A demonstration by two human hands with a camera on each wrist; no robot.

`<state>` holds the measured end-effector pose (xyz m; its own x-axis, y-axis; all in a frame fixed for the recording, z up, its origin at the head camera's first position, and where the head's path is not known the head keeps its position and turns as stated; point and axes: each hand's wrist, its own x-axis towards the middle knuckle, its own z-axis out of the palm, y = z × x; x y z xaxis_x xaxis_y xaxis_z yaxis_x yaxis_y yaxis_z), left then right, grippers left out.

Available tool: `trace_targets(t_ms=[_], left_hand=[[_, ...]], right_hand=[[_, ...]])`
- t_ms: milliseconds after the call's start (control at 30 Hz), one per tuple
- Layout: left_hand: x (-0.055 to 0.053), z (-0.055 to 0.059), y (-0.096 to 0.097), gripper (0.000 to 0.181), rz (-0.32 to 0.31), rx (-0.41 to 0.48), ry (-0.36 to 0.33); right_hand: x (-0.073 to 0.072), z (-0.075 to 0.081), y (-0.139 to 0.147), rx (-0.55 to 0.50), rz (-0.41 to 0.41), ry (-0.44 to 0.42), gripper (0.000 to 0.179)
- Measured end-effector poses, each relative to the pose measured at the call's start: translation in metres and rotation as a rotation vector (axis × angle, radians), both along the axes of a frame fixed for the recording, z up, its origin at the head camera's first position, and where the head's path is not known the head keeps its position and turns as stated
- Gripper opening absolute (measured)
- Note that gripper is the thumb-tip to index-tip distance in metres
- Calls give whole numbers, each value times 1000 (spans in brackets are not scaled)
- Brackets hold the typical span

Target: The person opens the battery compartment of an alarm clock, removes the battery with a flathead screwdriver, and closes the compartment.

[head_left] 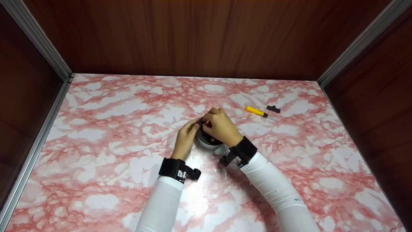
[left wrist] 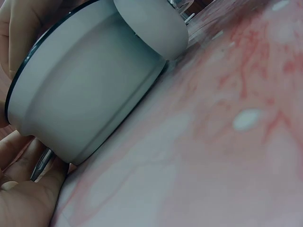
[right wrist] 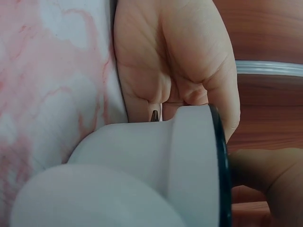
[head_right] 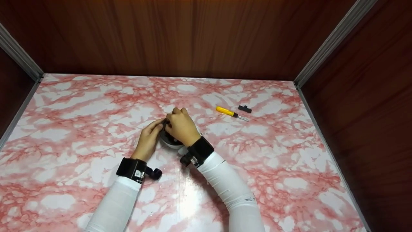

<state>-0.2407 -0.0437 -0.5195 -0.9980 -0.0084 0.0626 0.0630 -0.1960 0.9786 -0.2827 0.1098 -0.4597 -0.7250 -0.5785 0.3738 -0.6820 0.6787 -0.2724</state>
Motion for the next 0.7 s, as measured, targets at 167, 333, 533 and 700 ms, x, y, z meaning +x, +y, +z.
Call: trace_targets(t_ms=[167,333,533,700], left_hand=[[-8,-16,2,36,1,-1,6],[-8,-19,2,36,2,-3,14],[-8,-19,1,36,4,-24,14],[-8,-18,0,35,3,-44,19]], right_hand=[[2,-2,1,17,-7,-5,14],[4,-3,1,23,-27,7,13],[5,-3,1,24,-38,-17,12],[6,-2,1,33,-61,-43,13]])
